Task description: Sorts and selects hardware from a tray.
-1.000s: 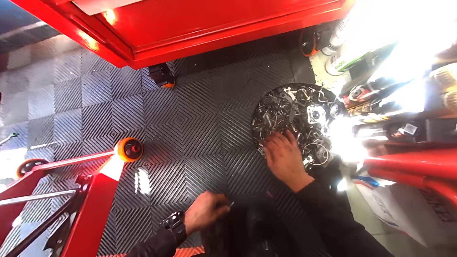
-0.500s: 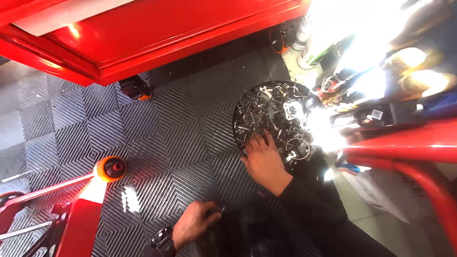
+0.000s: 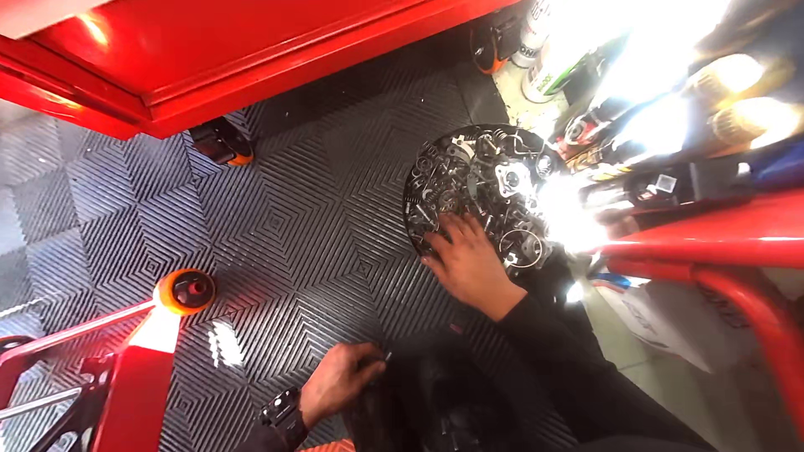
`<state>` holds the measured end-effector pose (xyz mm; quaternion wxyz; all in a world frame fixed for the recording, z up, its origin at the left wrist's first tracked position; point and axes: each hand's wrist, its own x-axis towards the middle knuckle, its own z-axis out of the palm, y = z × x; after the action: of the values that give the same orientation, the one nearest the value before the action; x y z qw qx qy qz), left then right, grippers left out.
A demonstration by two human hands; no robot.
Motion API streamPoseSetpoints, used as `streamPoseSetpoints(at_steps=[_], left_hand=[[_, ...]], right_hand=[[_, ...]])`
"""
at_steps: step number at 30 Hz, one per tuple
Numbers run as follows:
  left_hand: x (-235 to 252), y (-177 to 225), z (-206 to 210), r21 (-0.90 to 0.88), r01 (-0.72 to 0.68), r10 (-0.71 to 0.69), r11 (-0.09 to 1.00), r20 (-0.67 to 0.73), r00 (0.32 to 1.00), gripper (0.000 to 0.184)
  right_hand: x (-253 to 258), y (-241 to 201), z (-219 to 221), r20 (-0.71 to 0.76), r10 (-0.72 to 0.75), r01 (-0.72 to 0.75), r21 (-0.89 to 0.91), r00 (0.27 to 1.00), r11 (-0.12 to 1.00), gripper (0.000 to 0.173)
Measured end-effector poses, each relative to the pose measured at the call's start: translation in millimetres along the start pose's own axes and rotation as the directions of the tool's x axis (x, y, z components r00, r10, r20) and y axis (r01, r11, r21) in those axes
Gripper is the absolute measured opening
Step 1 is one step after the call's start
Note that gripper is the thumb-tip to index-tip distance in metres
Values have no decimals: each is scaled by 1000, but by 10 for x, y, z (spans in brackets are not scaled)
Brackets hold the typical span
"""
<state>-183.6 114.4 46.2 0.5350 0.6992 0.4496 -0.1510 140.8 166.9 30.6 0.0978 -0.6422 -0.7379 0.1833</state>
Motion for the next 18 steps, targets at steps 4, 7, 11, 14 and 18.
streamPoseSetpoints(at_steps=[4, 7, 11, 14, 18], left_hand=[[3, -24, 3, 0, -7, 7, 1000, -6, 1000, 33], [1, -13, 7, -2, -10, 10, 1000, -12, 1000, 32], [15, 1, -11, 13, 4, -4, 1000, 2, 1000, 34], [7, -4, -4, 8, 0, 0, 1000, 3, 1000, 34], [4, -1, -4, -1, -13, 13, 1000, -4, 1000, 33]], right_hand=[[19, 25, -126, -41, 151, -153, -48, 988, 987, 59], [-33, -13, -31, 19, 144, -140, -134, 989, 981, 77], [-46, -47, -40, 15, 99, -97, -83, 995, 992, 68], [-44, 21, -119, 3, 72, -72, -1, 997, 997, 58], [-127, 6, -114, -66, 60, -56, 62, 996, 997, 47]])
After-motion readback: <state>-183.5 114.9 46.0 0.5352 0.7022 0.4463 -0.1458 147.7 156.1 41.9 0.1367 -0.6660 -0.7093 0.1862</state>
